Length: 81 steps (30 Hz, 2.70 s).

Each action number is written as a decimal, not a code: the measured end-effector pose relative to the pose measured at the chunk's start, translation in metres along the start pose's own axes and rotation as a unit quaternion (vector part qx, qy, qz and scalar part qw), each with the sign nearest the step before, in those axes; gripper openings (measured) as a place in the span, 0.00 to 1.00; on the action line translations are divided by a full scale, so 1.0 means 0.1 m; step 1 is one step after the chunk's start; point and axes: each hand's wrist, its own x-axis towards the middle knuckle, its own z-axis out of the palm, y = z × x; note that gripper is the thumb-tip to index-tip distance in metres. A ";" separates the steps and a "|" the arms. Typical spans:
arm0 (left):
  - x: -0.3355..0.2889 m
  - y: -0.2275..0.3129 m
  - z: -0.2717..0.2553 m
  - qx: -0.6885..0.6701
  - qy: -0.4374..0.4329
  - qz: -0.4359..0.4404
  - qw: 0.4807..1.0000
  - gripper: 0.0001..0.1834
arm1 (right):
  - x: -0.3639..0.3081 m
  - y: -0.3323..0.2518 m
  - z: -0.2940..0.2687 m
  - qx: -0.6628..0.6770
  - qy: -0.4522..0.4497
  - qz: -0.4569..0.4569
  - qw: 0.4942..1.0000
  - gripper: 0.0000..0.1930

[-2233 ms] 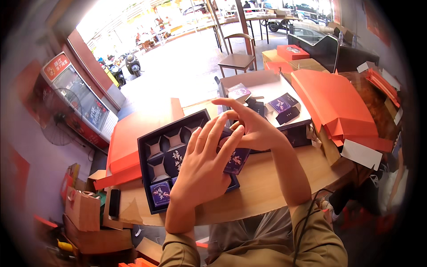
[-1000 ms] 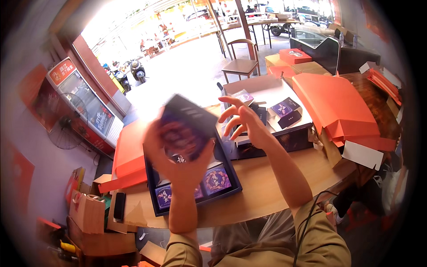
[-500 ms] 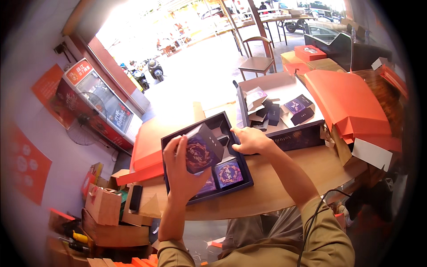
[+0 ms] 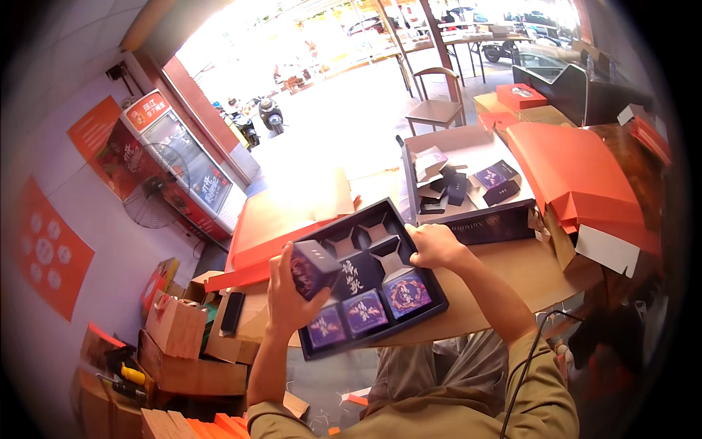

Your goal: The person assembles cardboard gift boxes by hand, folding the flaps to form the base and then placing a black partitioned tray and individual small product boxes into each assembled large box.

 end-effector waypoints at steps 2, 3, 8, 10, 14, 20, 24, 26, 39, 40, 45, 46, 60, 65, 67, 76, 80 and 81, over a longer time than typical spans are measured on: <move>-0.11 -0.26 0.11 -0.124 -0.023 -0.061 0.990 0.51 | -0.11 0.07 -0.01 0.012 0.005 0.002 1.000 0.36; -0.12 -0.30 0.15 -0.186 -0.035 -0.093 0.978 0.50 | -0.14 0.09 0.02 0.023 0.025 0.006 0.999 0.35; -0.07 -0.43 0.44 -0.422 -0.123 -0.203 0.875 0.31 | -0.27 0.13 0.14 0.125 0.196 -0.004 0.973 0.33; 0.04 -0.35 0.60 -0.492 -0.119 -0.251 0.825 0.32 | -0.33 0.06 0.05 0.189 0.230 -0.071 0.952 0.37; 0.28 -0.05 0.95 -0.569 -0.173 -0.327 0.735 0.35 | -0.41 -0.03 0.07 0.262 0.247 -0.236 0.902 0.51; 0.40 0.15 1.30 -0.509 -0.254 -0.327 0.755 0.38 | -0.48 -0.05 0.13 0.309 0.281 -0.230 0.879 0.38; 0.50 0.36 1.19 -0.407 -0.113 -0.117 0.899 0.45 | -0.35 0.10 0.24 0.541 0.227 -0.097 0.804 0.27; 0.51 0.39 1.16 -0.185 -0.047 0.089 0.978 0.50 | -0.28 0.17 0.34 0.517 0.203 -0.067 0.829 0.27; 0.46 0.23 1.31 -0.077 -0.134 0.125 0.980 0.46 | -0.33 0.14 0.34 0.391 0.149 -0.055 0.907 0.32; 0.45 0.27 1.31 -0.079 -0.145 0.126 0.978 0.46 | -0.36 0.12 0.34 0.384 0.153 -0.057 0.909 0.32; 0.43 0.20 1.42 -0.081 -0.137 0.125 0.979 0.48 | -0.35 0.10 0.42 0.402 0.170 -0.045 0.899 0.27; 0.44 0.16 1.41 -0.113 -0.162 0.062 0.978 0.47 | -0.33 0.11 0.39 0.431 0.175 -0.028 0.885 0.25; 0.51 0.17 1.49 -0.116 -0.288 0.109 0.944 0.43 | -0.22 0.35 0.47 0.397 0.096 0.008 0.913 0.20; 0.50 0.16 1.56 -0.088 -0.275 0.141 0.947 0.43 | -0.22 0.35 0.47 0.399 0.091 0.013 0.912 0.19; 0.52 0.19 1.56 -0.099 -0.279 0.134 0.946 0.42 | -0.21 0.36 0.48 0.401 0.095 0.011 0.911 0.19; 0.50 0.10 1.62 -0.149 -0.249 0.104 0.951 0.38 | -0.21 0.35 0.52 0.416 0.114 0.000 0.902 0.17; 0.53 0.12 1.60 -0.144 -0.245 0.120 0.951 0.39 | -0.21 0.36 0.51 0.407 0.097 0.006 0.908 0.18; 0.53 0.13 1.60 -0.142 -0.245 0.125 0.951 0.39 | -0.21 0.36 0.49 0.402 0.092 0.010 0.911 0.18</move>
